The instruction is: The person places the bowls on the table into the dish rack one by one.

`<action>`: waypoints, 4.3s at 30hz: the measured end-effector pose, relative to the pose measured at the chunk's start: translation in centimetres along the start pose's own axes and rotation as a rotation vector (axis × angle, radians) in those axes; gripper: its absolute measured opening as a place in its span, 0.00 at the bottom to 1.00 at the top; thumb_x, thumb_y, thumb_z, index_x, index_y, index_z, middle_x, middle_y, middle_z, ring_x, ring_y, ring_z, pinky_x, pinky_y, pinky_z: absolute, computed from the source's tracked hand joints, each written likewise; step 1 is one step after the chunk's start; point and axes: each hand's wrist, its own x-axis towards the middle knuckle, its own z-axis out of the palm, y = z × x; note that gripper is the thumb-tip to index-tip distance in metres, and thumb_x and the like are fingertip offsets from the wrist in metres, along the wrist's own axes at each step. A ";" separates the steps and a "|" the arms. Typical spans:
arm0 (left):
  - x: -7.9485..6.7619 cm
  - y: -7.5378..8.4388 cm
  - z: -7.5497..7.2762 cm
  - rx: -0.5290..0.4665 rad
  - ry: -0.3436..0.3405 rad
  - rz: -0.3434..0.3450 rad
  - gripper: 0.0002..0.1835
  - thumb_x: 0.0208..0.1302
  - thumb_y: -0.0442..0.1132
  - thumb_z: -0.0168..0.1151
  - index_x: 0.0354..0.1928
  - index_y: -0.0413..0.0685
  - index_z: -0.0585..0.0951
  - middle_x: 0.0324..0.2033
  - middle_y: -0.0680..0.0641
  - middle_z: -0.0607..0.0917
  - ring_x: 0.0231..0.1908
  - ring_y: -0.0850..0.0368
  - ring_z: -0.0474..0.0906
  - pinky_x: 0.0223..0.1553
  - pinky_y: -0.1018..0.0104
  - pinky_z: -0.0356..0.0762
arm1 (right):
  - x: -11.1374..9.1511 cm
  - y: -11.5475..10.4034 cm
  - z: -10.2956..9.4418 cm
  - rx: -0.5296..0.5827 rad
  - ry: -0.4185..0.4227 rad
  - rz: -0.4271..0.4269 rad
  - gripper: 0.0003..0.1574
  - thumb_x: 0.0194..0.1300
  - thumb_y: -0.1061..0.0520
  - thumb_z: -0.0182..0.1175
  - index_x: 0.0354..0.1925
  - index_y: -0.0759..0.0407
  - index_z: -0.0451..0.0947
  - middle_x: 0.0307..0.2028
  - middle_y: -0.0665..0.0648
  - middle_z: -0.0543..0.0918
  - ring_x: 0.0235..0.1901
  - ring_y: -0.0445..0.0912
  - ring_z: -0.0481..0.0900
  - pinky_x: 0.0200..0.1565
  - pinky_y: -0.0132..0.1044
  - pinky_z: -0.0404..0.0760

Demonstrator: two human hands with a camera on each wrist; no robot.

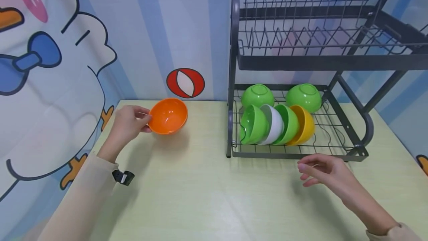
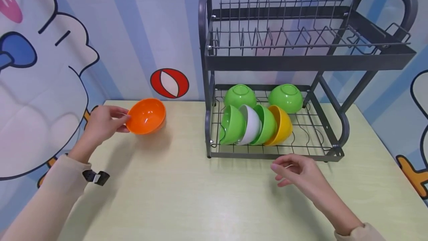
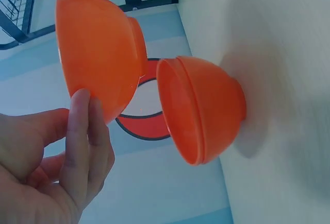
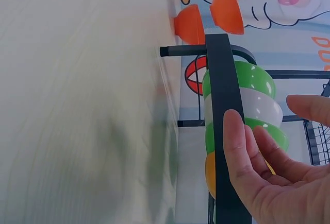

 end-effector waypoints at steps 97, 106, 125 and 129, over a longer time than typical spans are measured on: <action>-9.3 9.2 11.4 -0.229 -0.431 0.388 0.14 0.69 0.43 0.65 0.50 0.41 0.84 0.35 0.50 0.85 0.24 0.58 0.84 0.31 0.66 0.85 | 0.0 -1.6 5.0 0.782 -0.416 0.101 0.17 0.79 0.59 0.47 0.55 0.53 0.81 0.53 0.56 0.84 0.50 0.50 0.83 0.54 0.45 0.82; -6.0 8.6 11.3 -0.155 -0.259 0.349 0.15 0.68 0.44 0.66 0.52 0.43 0.84 0.38 0.51 0.87 0.37 0.57 0.83 0.37 0.66 0.85 | -0.3 -1.3 4.1 0.792 -0.357 0.158 0.16 0.79 0.56 0.48 0.53 0.51 0.81 0.52 0.54 0.84 0.50 0.50 0.84 0.54 0.44 0.82; -1.9 9.1 14.4 -0.615 -0.311 0.149 0.24 0.69 0.40 0.64 0.62 0.35 0.77 0.54 0.41 0.83 0.51 0.49 0.83 0.51 0.58 0.82 | -0.8 -0.2 2.7 0.788 -0.313 0.200 0.16 0.79 0.56 0.48 0.51 0.49 0.83 0.51 0.52 0.84 0.48 0.50 0.84 0.53 0.43 0.83; -1.4 9.0 14.9 -0.646 -0.310 0.122 0.21 0.69 0.36 0.64 0.60 0.32 0.78 0.51 0.39 0.84 0.49 0.48 0.83 0.50 0.57 0.82 | -0.8 0.1 2.4 0.762 -0.290 0.209 0.15 0.79 0.56 0.49 0.51 0.48 0.83 0.51 0.52 0.84 0.48 0.49 0.84 0.52 0.43 0.83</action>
